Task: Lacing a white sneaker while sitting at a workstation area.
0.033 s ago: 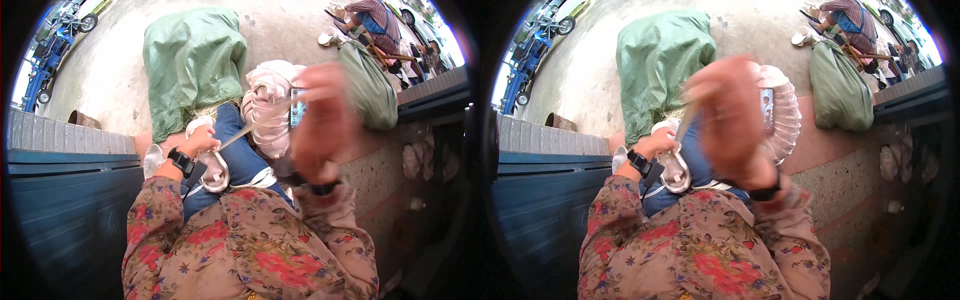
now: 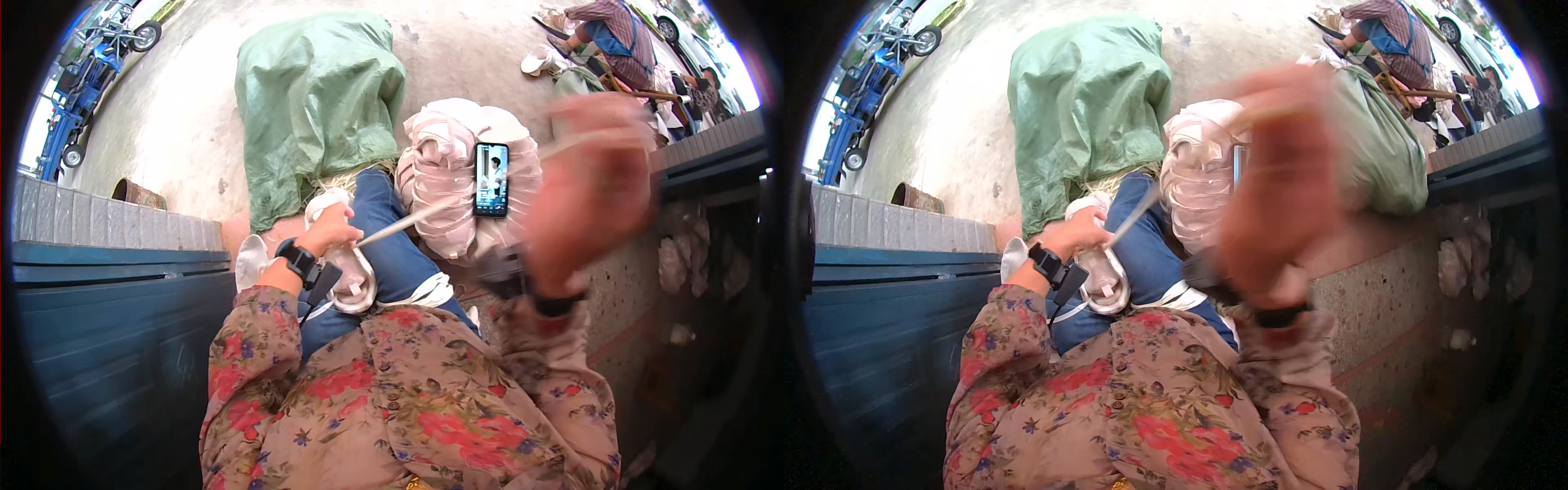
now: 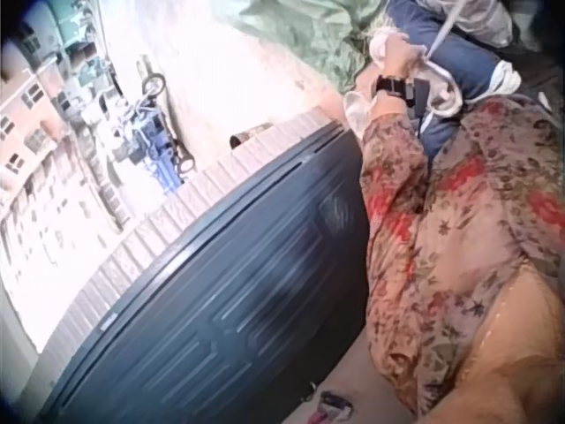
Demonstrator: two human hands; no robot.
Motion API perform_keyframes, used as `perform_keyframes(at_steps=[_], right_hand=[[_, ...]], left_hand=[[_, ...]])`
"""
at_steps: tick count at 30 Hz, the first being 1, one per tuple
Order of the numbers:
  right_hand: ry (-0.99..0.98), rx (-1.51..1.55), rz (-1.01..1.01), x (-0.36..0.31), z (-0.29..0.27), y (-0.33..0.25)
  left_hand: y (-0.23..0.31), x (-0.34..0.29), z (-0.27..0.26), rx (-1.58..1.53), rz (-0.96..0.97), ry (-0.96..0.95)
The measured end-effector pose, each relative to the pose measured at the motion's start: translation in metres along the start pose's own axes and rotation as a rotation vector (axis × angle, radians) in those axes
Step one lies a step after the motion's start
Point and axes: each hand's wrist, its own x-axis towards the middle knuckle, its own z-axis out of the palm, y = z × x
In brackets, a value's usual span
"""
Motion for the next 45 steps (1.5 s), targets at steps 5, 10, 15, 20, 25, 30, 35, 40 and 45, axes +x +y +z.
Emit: perform_keyframes(at_steps=[5, 10, 15, 20, 25, 30, 35, 40, 45], right_hand=[[0.014, 0.053, -0.128, 0.055, -0.051, 0.003], [0.058, 0.033, 0.144, 0.051, -0.072, 0.015], [-0.116, 0.491, 0.698, 0.023, -0.069, 0.023], [-0.267, 0.4, 1.21, -0.042, -0.049, 0.037], [-0.753, 0.174, 1.68, -0.148, -0.016, 0.028], [-1.142, 0.256, 1.428, -0.254, 0.01, 0.027], [-1.262, 0.004, 1.009, -0.267, 0.054, 0.028], [-1.328, -0.136, 0.784, -0.286, 0.07, 0.028], [-1.524, -0.259, 0.749, -0.275, 0.077, 0.023]], left_hand=[[-0.005, -0.006, 0.011, 0.45, 0.352, 0.293], [-0.037, -0.023, -0.012, 0.397, 0.423, 0.47], [-0.071, -0.04, -0.023, 0.367, 0.541, 0.266], [-0.07, -0.059, -0.021, 0.551, 0.498, 0.355], [-0.064, -0.073, -0.022, 0.78, 0.503, 0.399], [-0.071, -0.078, -0.013, 0.846, 0.473, 0.449], [-0.075, -0.08, 0.0, 0.763, 0.352, 0.476], [-0.076, -0.084, 0.008, 0.698, 0.344, 0.516], [-0.074, -0.081, 0.012, 0.729, 0.357, 0.516]])
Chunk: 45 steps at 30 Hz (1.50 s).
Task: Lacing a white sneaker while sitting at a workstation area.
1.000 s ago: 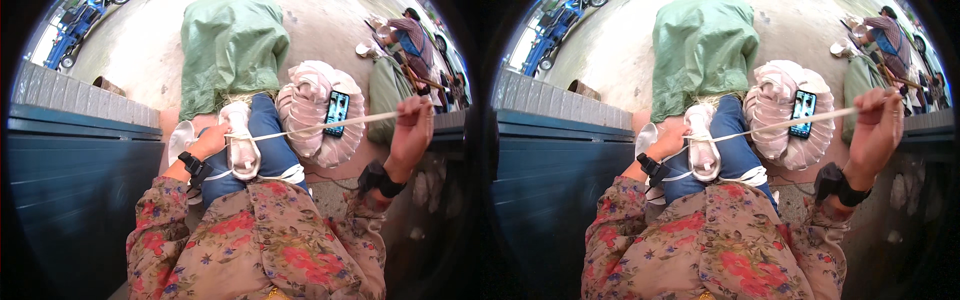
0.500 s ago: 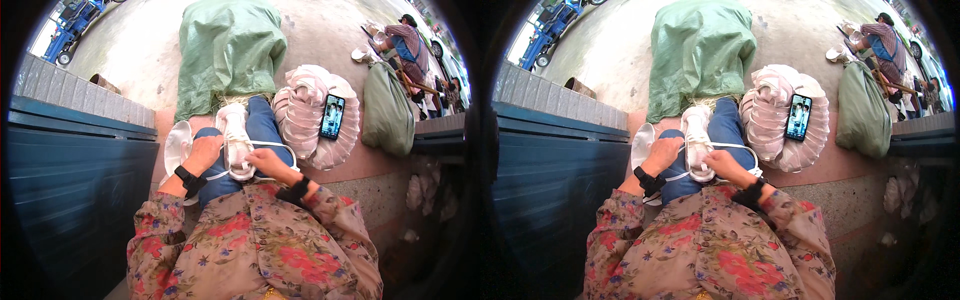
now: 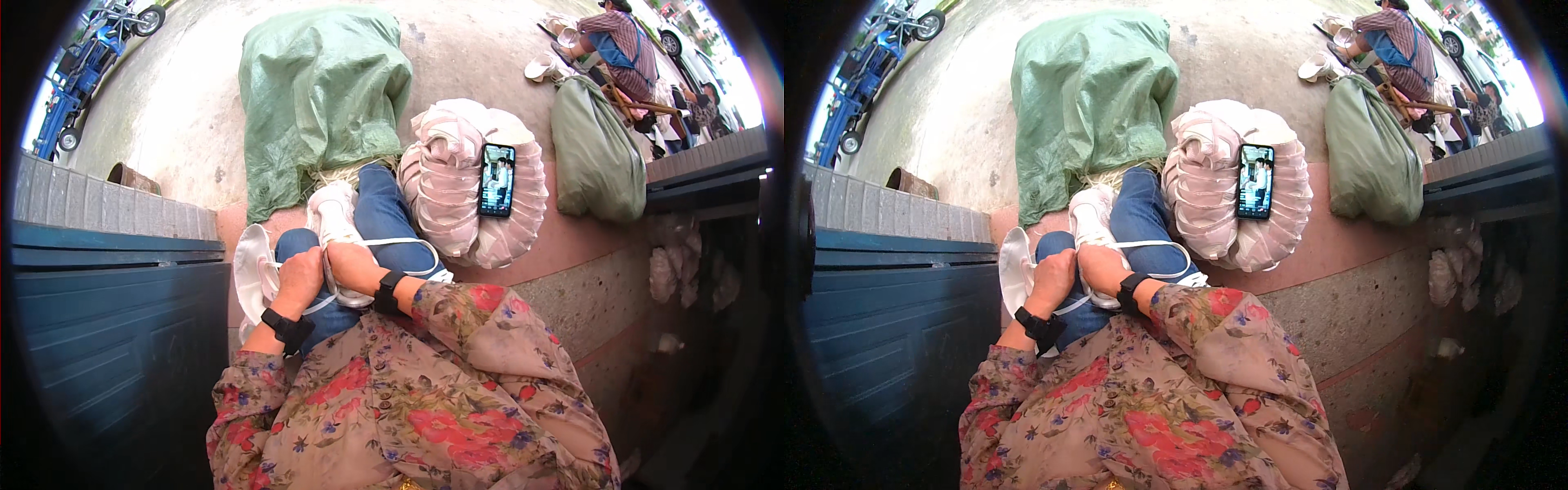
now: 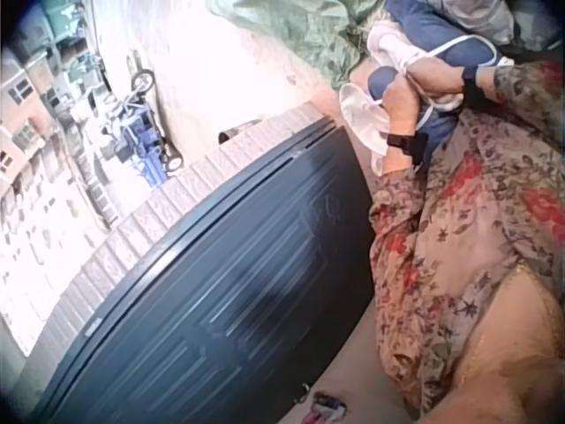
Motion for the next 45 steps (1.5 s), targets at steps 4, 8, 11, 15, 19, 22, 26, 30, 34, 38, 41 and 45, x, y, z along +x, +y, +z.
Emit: perform_keyframes(at_steps=[4, 8, 11, 15, 19, 22, 26, 30, 34, 38, 41, 45], right_hand=[[-0.025, -0.049, -0.035, 0.003, -0.004, 0.006], [-0.188, 0.639, -0.224, -0.003, -0.008, 0.05], [-0.222, 1.676, 0.139, -0.072, -0.097, 0.036], [0.257, 1.763, -0.12, -0.144, -0.189, 0.039], [0.537, 1.879, -0.431, -0.198, -0.233, 0.043], [0.536, 1.845, -0.607, -0.215, -0.243, 0.043], [0.559, 1.846, -0.715, -0.213, -0.249, 0.038], [0.438, 1.857, -0.899, -0.21, -0.254, 0.043], [0.472, 1.854, -0.875, -0.207, -0.251, 0.047], [0.505, 1.78, -0.798, -0.207, -0.251, 0.05], [0.513, 1.706, -0.766, -0.214, -0.252, 0.057], [0.532, 1.673, -0.742, -0.214, -0.246, 0.06]], left_hand=[[0.006, 0.001, -0.006, 0.083, -0.072, -0.046], [-0.008, 0.005, -0.011, 0.137, -0.243, 0.012], [-0.018, 0.007, -0.015, -0.006, -0.403, 0.179], [-0.008, 0.008, -0.003, -0.119, -0.368, 0.204], [0.004, 0.015, 0.015, -0.117, -0.218, 0.213], [0.013, 0.019, 0.011, -0.209, -0.29, 0.067], [-0.007, 0.009, 0.004, -0.44, -0.349, 0.039], [-0.029, 0.003, 0.002, -0.506, -0.415, 0.035], [-0.019, 0.009, -0.001, -0.63, -0.309, 0.032], [-0.002, 0.022, -0.007, -0.659, -0.145, -0.149], [-0.003, 0.033, -0.006, -0.588, 0.025, -0.227], [-0.013, 0.039, -0.001, -0.467, 0.214, -0.31]])
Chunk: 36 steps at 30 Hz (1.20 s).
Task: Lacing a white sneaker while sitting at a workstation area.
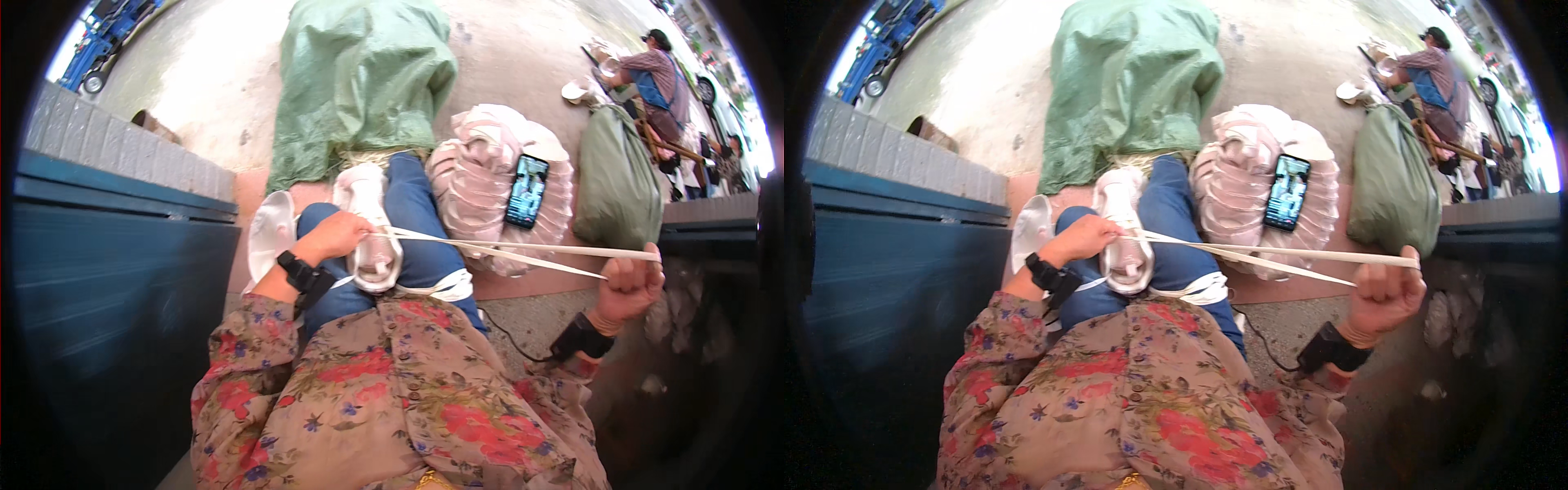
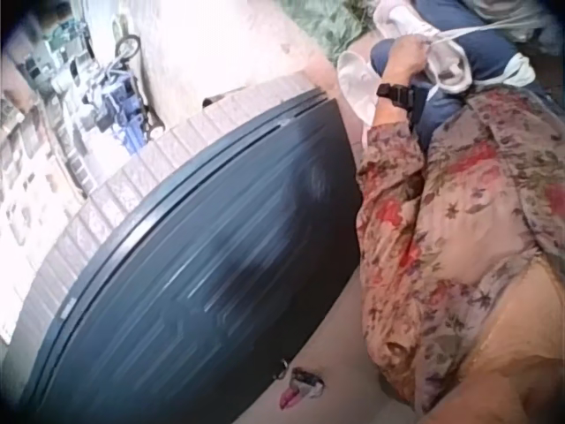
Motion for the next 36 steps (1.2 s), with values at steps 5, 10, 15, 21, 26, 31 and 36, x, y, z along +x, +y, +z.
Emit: perform_keyframes(at_steps=[5, 10, 15, 21, 26, 31, 36], right_hand=[[0.014, 0.014, 0.003, 0.002, 0.001, 0.007], [0.017, 0.054, 0.009, -0.001, -0.001, 0.008], [0.244, 0.024, 0.176, 0.003, -0.014, 0.022], [0.47, -0.17, 0.498, -0.006, -0.046, 0.06], [0.562, -0.525, 0.523, -0.016, -0.057, 0.1], [0.395, -0.873, 0.7, -0.023, -0.052, 0.132], [0.223, -1.106, 0.795, -0.035, -0.058, 0.169]], left_hand=[[0.019, 0.002, -0.011, 0.11, 0.124, 0.066], [0.036, -0.003, -0.021, -0.027, 0.211, 0.051], [0.07, -0.007, -0.042, -0.139, 0.005, -0.258], [0.058, -0.035, -0.101, -0.637, -0.133, -0.019], [0.009, -0.12, -0.195, -1.249, 0.015, 0.835], [-0.068, -0.22, -0.237, -1.251, 0.058, 1.044], [-0.068, -0.192, -0.185, -0.965, -0.44, 1.068]])
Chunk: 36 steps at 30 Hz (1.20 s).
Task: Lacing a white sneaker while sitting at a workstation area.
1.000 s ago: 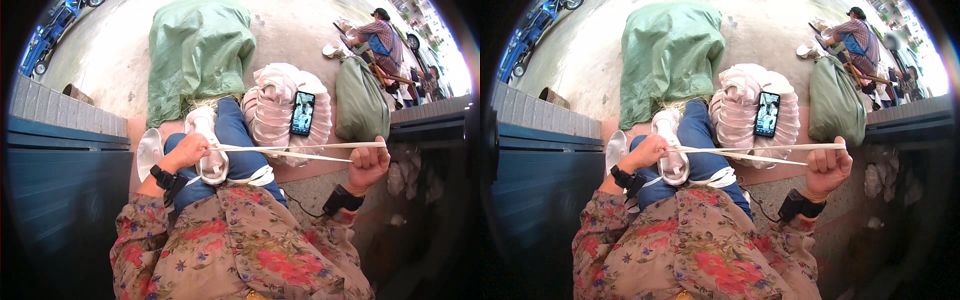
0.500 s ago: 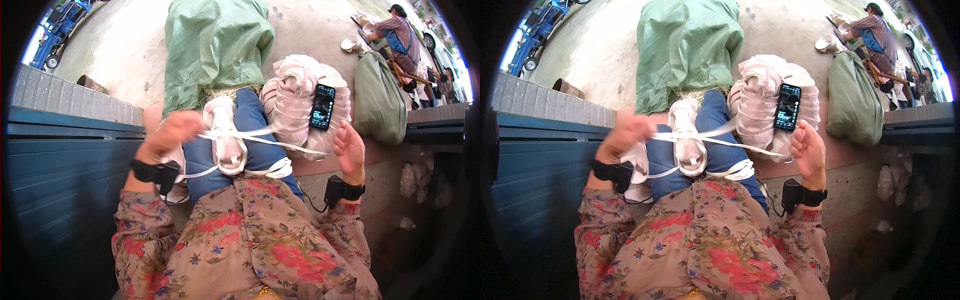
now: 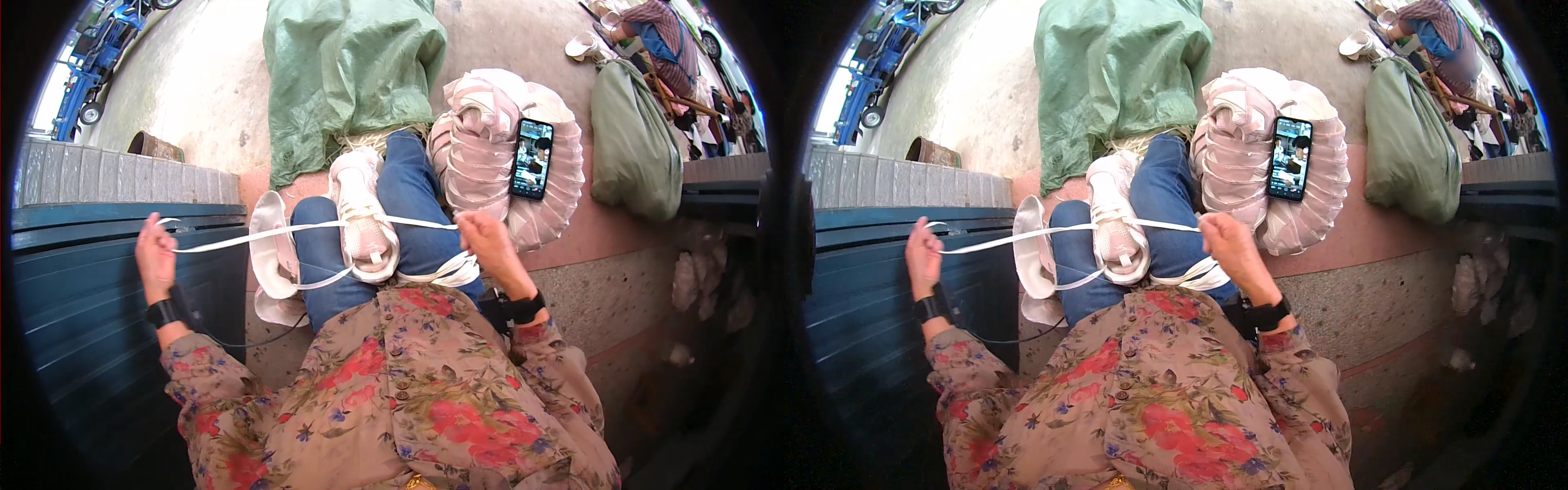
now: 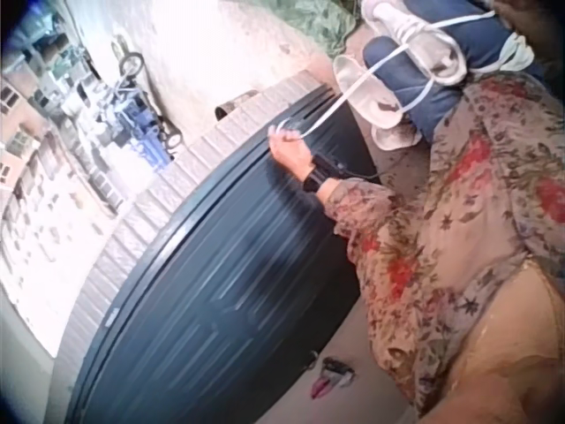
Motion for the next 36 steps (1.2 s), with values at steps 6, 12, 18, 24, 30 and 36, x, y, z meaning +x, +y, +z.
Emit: perform_keyframes(at_steps=[6, 12, 18, 24, 30, 36], right_hand=[[-0.089, -0.344, -0.366, 0.015, 0.041, 0.008], [-0.086, -0.514, -0.579, 0.038, 0.081, 0.003], [-0.077, -0.888, -0.761, 0.057, 0.106, -0.005], [-0.12, -1.085, -0.779, 0.057, 0.118, -0.015], [-0.16, -0.957, -0.598, 0.067, 0.125, -0.01], [-0.213, -0.994, -0.669, 0.063, 0.126, -0.016]], left_hand=[[-0.074, -0.051, 0.13, 0.172, -0.175, -0.252], [-0.119, -0.093, 0.204, 0.586, -0.062, -0.55], [-0.146, -0.106, 0.226, 1.021, 0.524, -0.589], [-0.147, -0.118, 0.235, 1.38, 0.779, -0.503], [-0.148, -0.117, 0.223, 1.38, 0.711, -0.482], [-0.148, -0.12, 0.227, 1.341, 0.68, -0.477]])
